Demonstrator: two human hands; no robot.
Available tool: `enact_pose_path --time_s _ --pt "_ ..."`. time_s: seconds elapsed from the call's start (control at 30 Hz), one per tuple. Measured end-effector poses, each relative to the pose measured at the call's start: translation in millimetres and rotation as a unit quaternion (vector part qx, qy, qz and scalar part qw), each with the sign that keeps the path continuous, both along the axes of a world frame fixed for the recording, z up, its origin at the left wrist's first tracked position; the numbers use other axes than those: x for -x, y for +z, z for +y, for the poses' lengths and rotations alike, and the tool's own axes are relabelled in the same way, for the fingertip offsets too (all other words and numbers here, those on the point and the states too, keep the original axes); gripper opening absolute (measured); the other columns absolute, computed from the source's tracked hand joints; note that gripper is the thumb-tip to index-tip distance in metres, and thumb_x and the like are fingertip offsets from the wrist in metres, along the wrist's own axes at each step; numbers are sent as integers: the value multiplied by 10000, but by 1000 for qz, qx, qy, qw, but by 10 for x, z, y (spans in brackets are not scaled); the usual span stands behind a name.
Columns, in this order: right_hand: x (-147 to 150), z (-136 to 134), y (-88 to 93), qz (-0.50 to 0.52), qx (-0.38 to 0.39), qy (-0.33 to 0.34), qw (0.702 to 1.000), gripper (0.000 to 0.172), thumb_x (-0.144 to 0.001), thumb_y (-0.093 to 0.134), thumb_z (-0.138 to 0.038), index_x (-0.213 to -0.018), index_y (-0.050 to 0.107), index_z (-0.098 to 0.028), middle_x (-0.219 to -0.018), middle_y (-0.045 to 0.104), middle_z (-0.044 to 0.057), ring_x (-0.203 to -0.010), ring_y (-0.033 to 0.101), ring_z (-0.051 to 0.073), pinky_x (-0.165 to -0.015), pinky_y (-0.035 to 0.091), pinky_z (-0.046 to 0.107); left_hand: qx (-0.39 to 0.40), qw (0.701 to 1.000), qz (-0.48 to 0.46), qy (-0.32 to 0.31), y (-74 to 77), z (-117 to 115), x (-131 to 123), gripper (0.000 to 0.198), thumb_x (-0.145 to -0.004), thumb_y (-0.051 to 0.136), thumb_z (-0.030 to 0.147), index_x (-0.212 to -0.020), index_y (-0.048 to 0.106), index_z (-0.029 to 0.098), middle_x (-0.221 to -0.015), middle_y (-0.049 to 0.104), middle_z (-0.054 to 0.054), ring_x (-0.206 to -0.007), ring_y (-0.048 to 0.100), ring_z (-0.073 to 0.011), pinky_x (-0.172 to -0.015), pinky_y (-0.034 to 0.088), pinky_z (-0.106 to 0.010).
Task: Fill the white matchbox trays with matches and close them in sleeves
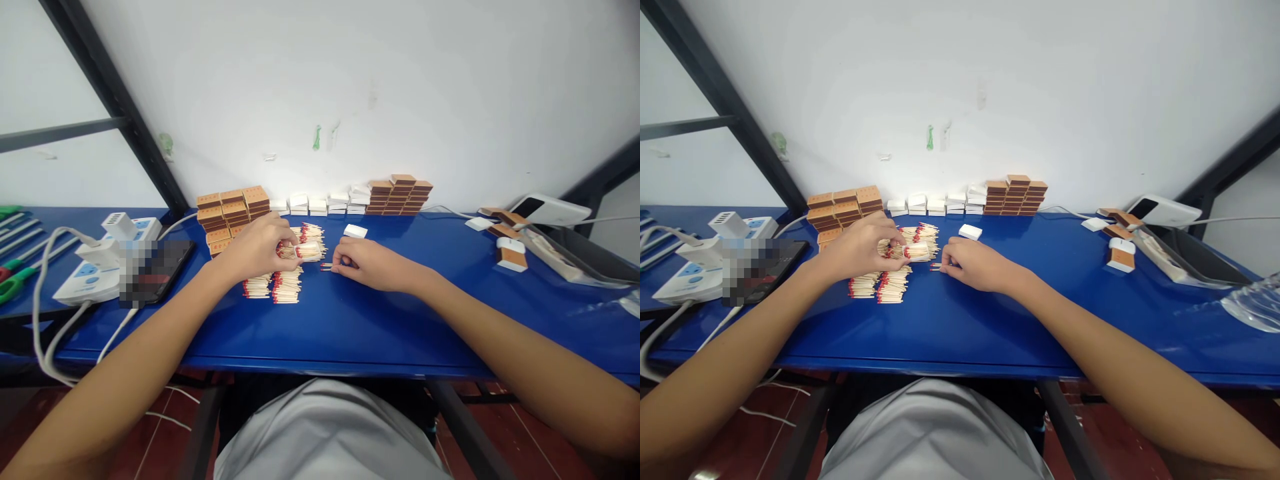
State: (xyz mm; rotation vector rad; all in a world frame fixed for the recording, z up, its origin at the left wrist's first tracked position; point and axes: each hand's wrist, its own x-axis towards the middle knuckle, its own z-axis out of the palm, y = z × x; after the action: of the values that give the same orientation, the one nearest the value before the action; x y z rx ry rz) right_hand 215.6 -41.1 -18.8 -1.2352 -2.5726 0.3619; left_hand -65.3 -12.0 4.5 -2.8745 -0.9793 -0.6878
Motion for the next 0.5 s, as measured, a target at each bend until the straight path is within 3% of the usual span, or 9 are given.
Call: enact_pose_path --time_s 0.5 --pt "6 -3 17 -1 5 -4 1000 134 -1006 590 -248 -957 696 -182 -972 645 84 -803 573 196 -726 415 308 -8 1000 10 -5 -12 -4 -3 181 -834 825 336 -891 765 175 -779 655 -31 -851 561 -228 -756 430 -350"
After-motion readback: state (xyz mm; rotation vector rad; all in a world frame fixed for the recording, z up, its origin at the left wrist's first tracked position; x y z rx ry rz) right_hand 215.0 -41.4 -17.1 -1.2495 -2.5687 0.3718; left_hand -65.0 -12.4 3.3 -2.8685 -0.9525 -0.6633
